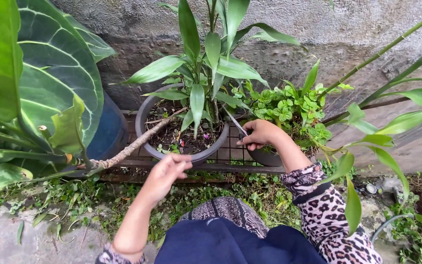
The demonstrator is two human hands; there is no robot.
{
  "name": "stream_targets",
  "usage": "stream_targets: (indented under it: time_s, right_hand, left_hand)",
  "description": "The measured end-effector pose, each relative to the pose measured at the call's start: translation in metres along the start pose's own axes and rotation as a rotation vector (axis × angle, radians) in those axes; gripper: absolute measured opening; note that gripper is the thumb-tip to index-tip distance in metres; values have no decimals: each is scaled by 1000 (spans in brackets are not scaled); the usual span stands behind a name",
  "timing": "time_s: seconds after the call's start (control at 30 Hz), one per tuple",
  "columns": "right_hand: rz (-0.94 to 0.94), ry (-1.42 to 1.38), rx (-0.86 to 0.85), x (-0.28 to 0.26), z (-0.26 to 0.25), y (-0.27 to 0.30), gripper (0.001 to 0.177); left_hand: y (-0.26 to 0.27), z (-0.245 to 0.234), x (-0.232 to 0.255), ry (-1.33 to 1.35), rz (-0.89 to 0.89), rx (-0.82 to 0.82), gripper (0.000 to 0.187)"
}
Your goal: Trimming stems and leaves from various potted plants using scissors and clearing away debris.
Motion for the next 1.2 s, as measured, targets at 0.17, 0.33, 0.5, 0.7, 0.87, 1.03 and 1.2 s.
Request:
stream_targets:
  time_s: [0.17, 0.33, 0.5, 0.7, 0.87, 1.03, 1.2]
  right_hand:
    - [-18, -102, -35, -3, 8, 36, 44]
    - [-134, -90, -104, 6, 31, 65, 38]
    - [-235, -181, -200, 13, 64, 90, 38]
    - [-119, -204, -106, 70, 71, 89, 38]
    - [-29, -166, -130, 83, 76, 94, 32]
    - [-59, -86, -220, 66, 87, 97, 28]
    - [-11, -66, -240, 50, 103, 95, 32]
  left_hand:
    - [-77, -40, 39, -512, 224, 151, 30]
    - [-175, -59, 13, -839, 143, 162, 46]
    - [-251, -84, -30, -1037, -64, 280, 60]
    - [-265, -81, -31, -879, -79, 283, 72]
    - [-252, -76, -15, -744, -132, 300, 61]
    - [-269, -72, -27, -757, -194, 302, 61]
    - [-309, -73, -51, -681, -76, 350, 40]
Point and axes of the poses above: each hand's wrist, its own y-axis away from the middle knuckle, its own z-axis out of the palm, x = y × z, the point moved 9 cm from there along -y, towards the middle knuckle
